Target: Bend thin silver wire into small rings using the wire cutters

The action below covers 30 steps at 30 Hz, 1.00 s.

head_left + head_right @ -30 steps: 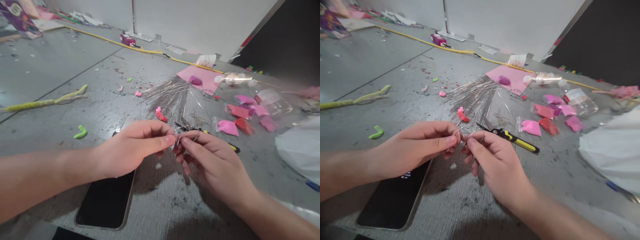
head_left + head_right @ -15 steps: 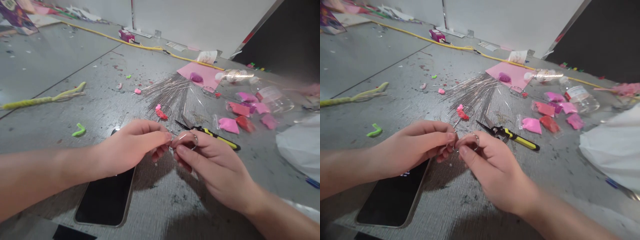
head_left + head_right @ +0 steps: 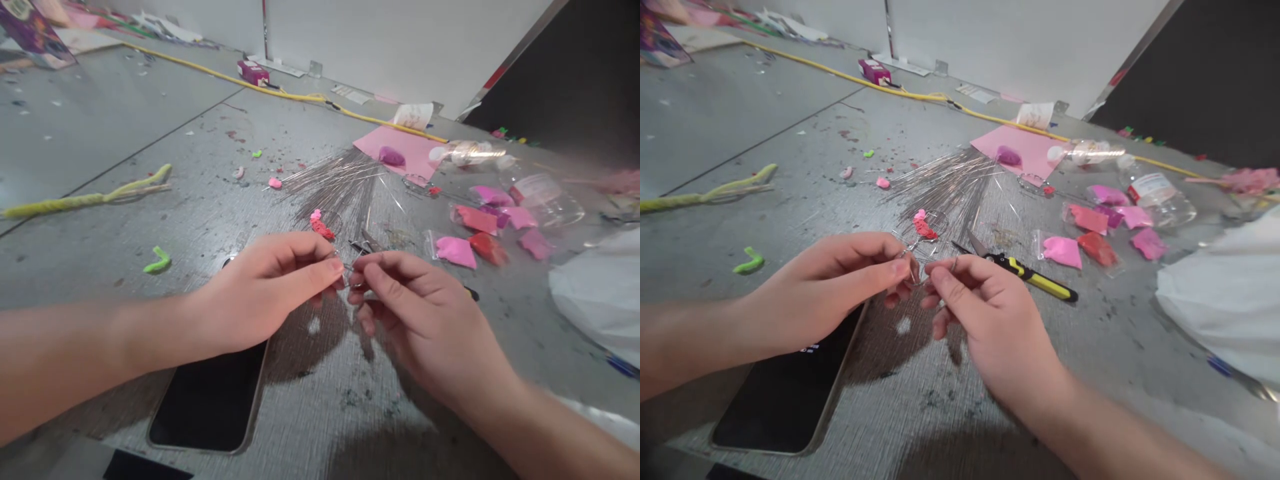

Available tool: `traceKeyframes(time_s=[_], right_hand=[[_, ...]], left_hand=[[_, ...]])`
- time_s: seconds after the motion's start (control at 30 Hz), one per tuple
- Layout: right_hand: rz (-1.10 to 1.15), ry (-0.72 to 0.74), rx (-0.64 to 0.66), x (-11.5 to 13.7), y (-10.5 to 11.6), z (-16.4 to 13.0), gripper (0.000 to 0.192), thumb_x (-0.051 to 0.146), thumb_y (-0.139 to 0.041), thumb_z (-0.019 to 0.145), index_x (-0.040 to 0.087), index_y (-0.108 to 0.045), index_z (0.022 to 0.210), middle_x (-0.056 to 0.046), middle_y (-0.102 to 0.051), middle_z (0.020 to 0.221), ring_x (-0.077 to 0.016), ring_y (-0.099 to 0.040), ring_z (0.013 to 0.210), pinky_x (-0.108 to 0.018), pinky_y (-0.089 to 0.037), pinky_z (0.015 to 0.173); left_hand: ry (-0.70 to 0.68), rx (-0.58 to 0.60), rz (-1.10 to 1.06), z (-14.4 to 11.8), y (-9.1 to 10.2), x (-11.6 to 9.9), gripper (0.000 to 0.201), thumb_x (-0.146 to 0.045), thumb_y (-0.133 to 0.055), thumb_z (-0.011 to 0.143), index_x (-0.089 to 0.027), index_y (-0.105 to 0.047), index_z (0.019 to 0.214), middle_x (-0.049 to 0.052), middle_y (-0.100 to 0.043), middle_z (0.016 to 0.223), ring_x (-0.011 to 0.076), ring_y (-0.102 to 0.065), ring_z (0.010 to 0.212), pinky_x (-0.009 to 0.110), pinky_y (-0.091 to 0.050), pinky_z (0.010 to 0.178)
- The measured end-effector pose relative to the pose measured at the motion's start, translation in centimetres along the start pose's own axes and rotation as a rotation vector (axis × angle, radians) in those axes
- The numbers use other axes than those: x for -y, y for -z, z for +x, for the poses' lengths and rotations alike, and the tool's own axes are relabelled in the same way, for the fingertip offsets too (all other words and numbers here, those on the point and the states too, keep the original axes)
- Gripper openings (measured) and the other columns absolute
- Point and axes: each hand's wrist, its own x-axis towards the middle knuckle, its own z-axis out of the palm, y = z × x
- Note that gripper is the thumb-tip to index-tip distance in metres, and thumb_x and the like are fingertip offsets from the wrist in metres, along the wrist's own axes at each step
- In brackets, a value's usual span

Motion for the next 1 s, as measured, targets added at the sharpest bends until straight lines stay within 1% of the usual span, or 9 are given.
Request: traceKeyframes(time_s=[0.07, 0.17, 0.23, 0.33, 0.43, 0.6, 0.83, 0.93, 1.0], right_hand=[[-0.113, 0.105, -0.044, 0.0, 0.2, 0.1, 0.026, 0.043, -0.074, 0.090, 0.022, -0.068, 0.105, -0.002, -0.070, 0.084, -0.0116, -0.063, 0.059, -0.026, -0.054, 0.052], [-0.304, 0.376, -0.079, 0.0, 0.8, 0.3, 0.045, 0.036, -0.083, 0.083, 0.028, -0.062, 0.122, -0.003, -0.071, 0.094, -0.0170, -0.070, 0.076, -0.030, -0.060, 0.062], [-0.470, 0.572, -0.045, 0.0, 1.3, 0.4, 0.047, 0.031, -0.086, 0.080, 0.029, -0.064, 0.121, -0.003, -0.071, 0.097, -0.0195, -0.070, 0.086, -0.033, -0.061, 0.072], [-0.729, 0.795, 0.006, 0.3, 1.8, 0.5, 0.034, 0.026, -0.086, 0.081, 0.028, -0.070, 0.111, -0.003, -0.072, 0.093, -0.0187, -0.068, 0.081, -0.035, -0.060, 0.075], [-0.890, 0.942, -0.031, 0.7, 2.1, 0.5, 0.029, 0.027, -0.086, 0.081, 0.025, -0.073, 0.107, -0.006, -0.074, 0.095, -0.0191, -0.069, 0.079, -0.035, -0.060, 0.075], [-1.035, 1.079, -0.046, 0.9, 2.3, 0.2, 0.017, 0.035, -0.081, 0.086, 0.022, -0.076, 0.097, -0.009, -0.074, 0.095, -0.0199, -0.071, 0.081, -0.032, -0.060, 0.074], [-1.161, 1.143, -0.023, 1.1, 2.6, -0.2, 0.019, 0.035, -0.078, 0.089, 0.019, -0.076, 0.100, -0.011, -0.077, 0.097, -0.0219, -0.074, 0.084, -0.033, -0.062, 0.076], [-1.138, 1.183, -0.039, 0.7, 2.7, -0.1, 0.021, 0.035, -0.080, 0.087, 0.020, -0.074, 0.101, -0.011, -0.078, 0.098, -0.0221, -0.075, 0.084, -0.033, -0.063, 0.076], [-1.022, 1.129, -0.099, 0.2, 2.5, 0.1, 0.028, 0.034, -0.083, 0.084, 0.022, -0.071, 0.106, -0.008, -0.078, 0.098, -0.0213, -0.075, 0.083, -0.034, -0.064, 0.077]], left_hand=[[-0.017, 0.023, -0.018, 0.1, 0.0, 0.1, 0.029, -0.036, -0.061, 0.096, -0.017, -0.061, 0.074, -0.002, -0.059, 0.071, 0.0110, -0.053, 0.068, 0.024, -0.044, 0.065], [-0.012, 0.030, -0.092, 0.1, 0.0, 0.3, 0.030, -0.036, -0.060, 0.096, -0.017, -0.060, 0.073, -0.001, -0.059, 0.072, 0.0110, -0.053, 0.068, 0.024, -0.045, 0.065], [0.015, 0.022, -0.137, 0.0, 0.0, 0.6, 0.030, -0.038, -0.060, 0.097, -0.017, -0.060, 0.074, -0.001, -0.058, 0.073, 0.0108, -0.052, 0.067, 0.024, -0.044, 0.063], [0.032, 0.030, -0.199, -0.1, 0.0, 0.9, 0.030, -0.039, -0.062, 0.097, -0.016, -0.061, 0.077, -0.001, -0.058, 0.073, 0.0101, -0.051, 0.066, 0.024, -0.042, 0.062], [0.020, 0.045, -0.281, -0.1, 0.0, 1.1, 0.030, -0.039, -0.065, 0.097, -0.016, -0.063, 0.078, 0.000, -0.060, 0.075, 0.0097, -0.053, 0.068, 0.024, -0.043, 0.065], [-0.004, 0.089, -0.325, -0.1, 0.1, 1.2, 0.024, -0.037, -0.069, 0.095, -0.016, -0.067, 0.082, -0.001, -0.062, 0.074, 0.0091, -0.055, 0.069, 0.023, -0.044, 0.066], [0.009, 0.121, -0.290, -0.1, 0.2, 0.5, 0.025, -0.034, -0.068, 0.096, -0.015, -0.064, 0.081, -0.003, -0.062, 0.070, 0.0073, -0.056, 0.065, 0.020, -0.048, 0.062], [0.014, 0.127, -0.255, 0.1, 0.2, 0.3, 0.025, -0.032, -0.067, 0.096, -0.014, -0.063, 0.080, -0.003, -0.062, 0.068, 0.0067, -0.056, 0.062, 0.019, -0.049, 0.060], [-0.005, 0.096, -0.215, 0.1, 0.2, 0.4, 0.024, -0.030, -0.065, 0.097, -0.014, -0.063, 0.080, -0.002, -0.063, 0.069, 0.0066, -0.057, 0.062, 0.019, -0.050, 0.060]])
